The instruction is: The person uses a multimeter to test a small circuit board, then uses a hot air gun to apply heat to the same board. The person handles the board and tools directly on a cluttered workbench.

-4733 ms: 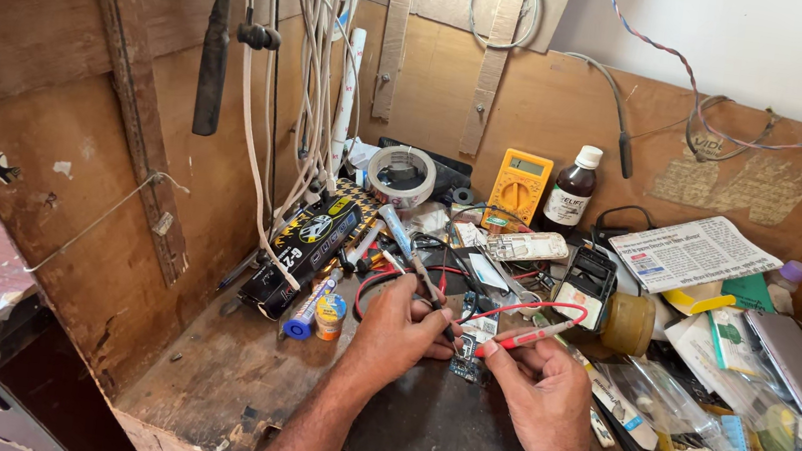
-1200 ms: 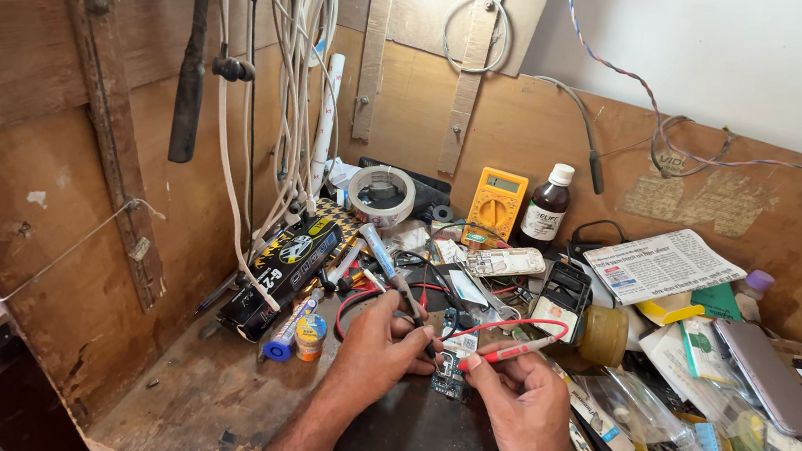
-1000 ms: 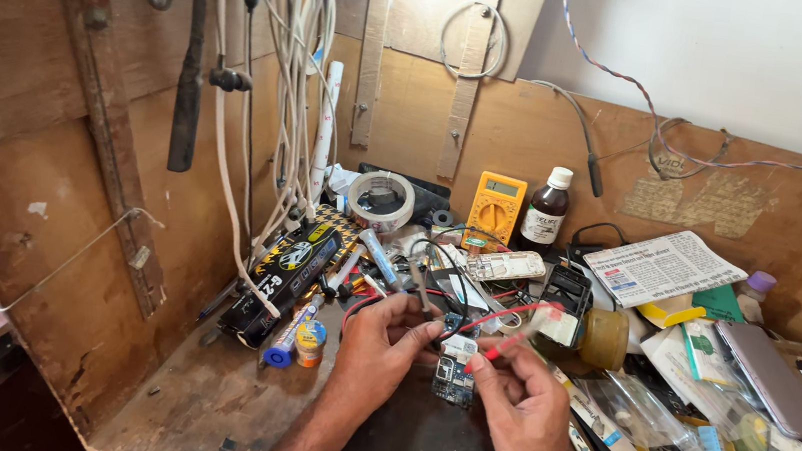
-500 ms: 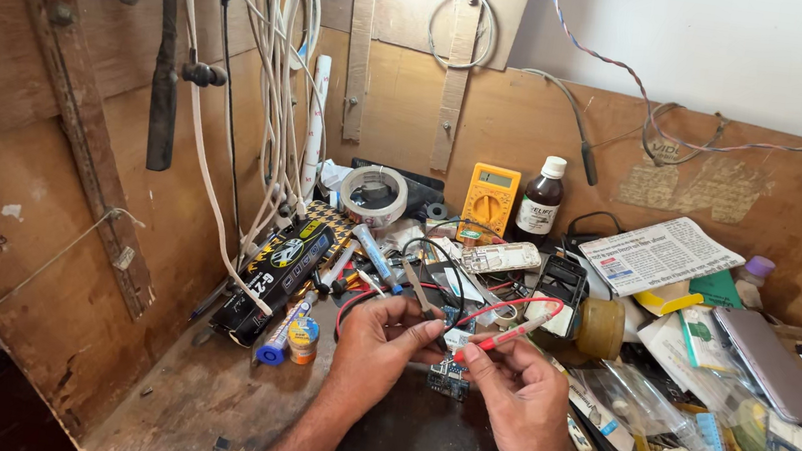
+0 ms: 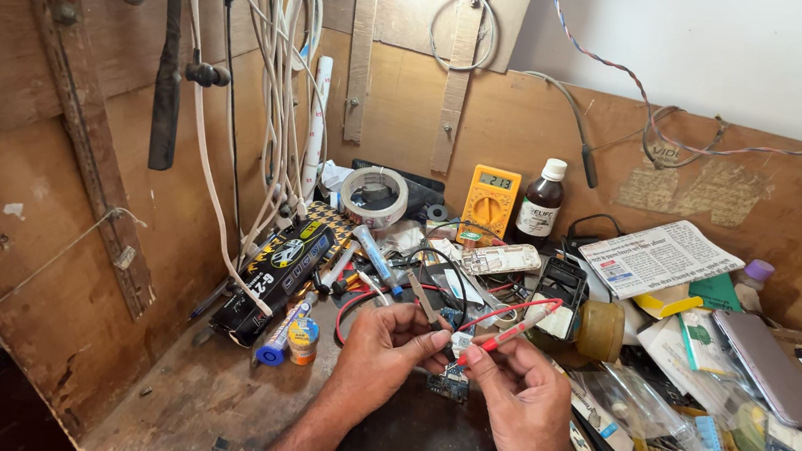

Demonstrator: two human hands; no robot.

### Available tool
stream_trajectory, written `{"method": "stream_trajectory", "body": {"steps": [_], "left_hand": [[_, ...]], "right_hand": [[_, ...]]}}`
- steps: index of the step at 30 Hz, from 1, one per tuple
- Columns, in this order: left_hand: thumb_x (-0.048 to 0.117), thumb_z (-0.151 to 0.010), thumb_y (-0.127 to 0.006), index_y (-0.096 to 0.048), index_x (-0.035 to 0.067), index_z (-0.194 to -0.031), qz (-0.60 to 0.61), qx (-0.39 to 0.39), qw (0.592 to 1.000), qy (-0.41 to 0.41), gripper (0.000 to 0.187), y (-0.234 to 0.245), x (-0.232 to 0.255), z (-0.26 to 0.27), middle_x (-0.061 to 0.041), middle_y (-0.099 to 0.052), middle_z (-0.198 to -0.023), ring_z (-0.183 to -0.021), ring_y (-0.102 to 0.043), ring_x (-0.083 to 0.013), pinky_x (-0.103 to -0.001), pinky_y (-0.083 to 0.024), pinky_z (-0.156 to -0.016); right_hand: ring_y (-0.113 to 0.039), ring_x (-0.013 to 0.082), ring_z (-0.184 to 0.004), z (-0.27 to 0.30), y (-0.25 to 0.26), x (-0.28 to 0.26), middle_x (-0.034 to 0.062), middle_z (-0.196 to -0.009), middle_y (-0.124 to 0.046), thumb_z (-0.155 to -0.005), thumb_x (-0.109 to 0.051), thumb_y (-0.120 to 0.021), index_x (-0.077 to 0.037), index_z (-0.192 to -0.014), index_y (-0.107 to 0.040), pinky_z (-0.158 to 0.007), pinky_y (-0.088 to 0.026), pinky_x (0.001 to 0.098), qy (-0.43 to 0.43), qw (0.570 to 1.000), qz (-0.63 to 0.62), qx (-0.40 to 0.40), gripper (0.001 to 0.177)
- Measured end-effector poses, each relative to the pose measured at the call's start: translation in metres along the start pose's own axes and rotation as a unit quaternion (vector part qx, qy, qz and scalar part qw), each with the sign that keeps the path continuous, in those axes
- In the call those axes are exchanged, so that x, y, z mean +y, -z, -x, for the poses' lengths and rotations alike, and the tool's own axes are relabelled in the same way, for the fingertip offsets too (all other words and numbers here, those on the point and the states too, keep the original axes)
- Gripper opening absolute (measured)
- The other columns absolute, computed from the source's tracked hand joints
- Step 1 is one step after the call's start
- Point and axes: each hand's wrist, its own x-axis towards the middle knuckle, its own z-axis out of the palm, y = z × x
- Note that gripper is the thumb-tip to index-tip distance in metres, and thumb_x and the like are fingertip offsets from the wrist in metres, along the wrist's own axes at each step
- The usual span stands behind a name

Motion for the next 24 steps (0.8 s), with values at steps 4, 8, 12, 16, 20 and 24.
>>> {"method": "stream_trajectory", "body": {"steps": [4, 8, 12, 16, 20, 24], "left_hand": [[0.009, -0.092, -0.074, -0.072, -0.007, -0.098, 0.003, 0.005, 1.0, -0.002, 0.017, -0.003, 0.006, 0.002, -0.009, -0.076, -0.083, -0.071, -0.073, -0.0134, -0.029, -0.064, -0.065], [0.007, -0.091, -0.074, -0.072, -0.007, -0.098, 0.007, 0.006, 1.0, -0.005, 0.016, -0.007, 0.012, 0.006, -0.009, -0.076, -0.082, -0.07, -0.072, -0.0135, -0.029, -0.063, -0.061], [0.006, -0.09, -0.075, -0.072, -0.006, -0.1, 0.001, 0.017, 1.0, -0.016, 0.016, -0.009, 0.015, 0.007, -0.009, -0.076, -0.082, -0.07, -0.072, -0.0125, -0.029, -0.063, -0.061], [0.008, -0.093, -0.072, -0.072, -0.006, -0.101, -0.01, 0.037, 0.998, -0.043, 0.016, -0.009, 0.012, 0.006, -0.007, -0.076, -0.083, -0.07, -0.073, -0.0119, -0.027, -0.062, -0.062], [0.008, -0.093, -0.072, -0.074, -0.007, -0.098, -0.062, 0.043, 0.995, -0.067, 0.017, -0.012, 0.005, 0.008, -0.007, -0.075, -0.079, -0.068, -0.073, -0.0124, -0.028, -0.062, -0.061], [0.011, -0.097, -0.068, -0.075, -0.007, -0.097, -0.027, 0.003, 0.998, -0.048, 0.019, -0.016, 0.009, 0.009, -0.008, -0.075, -0.079, -0.072, -0.074, -0.0121, -0.028, -0.063, -0.064]], "right_hand": [[-0.07, 0.0074, -0.076, 0.0, -0.001, 0.002, 0.005, -0.088, -0.077, -0.09, -0.011, -0.074, 0.002, -0.101, -0.075, -0.071, -0.06, 0.0255, 0.003, 1.0, -0.01, -0.007, 0.017], [-0.067, 0.0066, -0.071, 0.003, -0.003, 0.001, 0.0058, -0.086, -0.077, -0.089, -0.012, -0.075, 0.002, -0.102, -0.074, -0.066, -0.054, 0.0236, -0.013, 1.0, 0.009, -0.004, 0.019], [-0.068, 0.0047, -0.072, 0.004, -0.005, -0.004, 0.0042, -0.087, -0.078, -0.088, -0.013, -0.076, 0.002, -0.101, -0.074, -0.065, -0.055, 0.0212, 0.011, 0.999, 0.035, 0.013, 0.02], [-0.066, 0.0055, -0.068, 0.006, -0.007, -0.007, 0.0024, -0.084, -0.076, -0.087, -0.013, -0.076, 0.0, -0.103, -0.076, -0.06, -0.053, 0.0226, 0.02, 0.997, 0.075, 0.004, 0.02], [-0.067, 0.0047, -0.064, 0.006, -0.008, -0.007, 0.0003, -0.081, -0.074, -0.083, -0.013, -0.078, -0.002, -0.099, -0.077, -0.056, -0.054, 0.0216, 0.093, 0.989, 0.117, -0.011, 0.019], [-0.062, 0.0078, -0.053, 0.005, -0.008, -0.006, 0.0029, -0.07, -0.071, -0.079, -0.013, -0.082, -0.002, -0.087, -0.077, -0.049, -0.049, 0.0253, 0.065, 0.978, 0.196, 0.025, 0.015]]}}
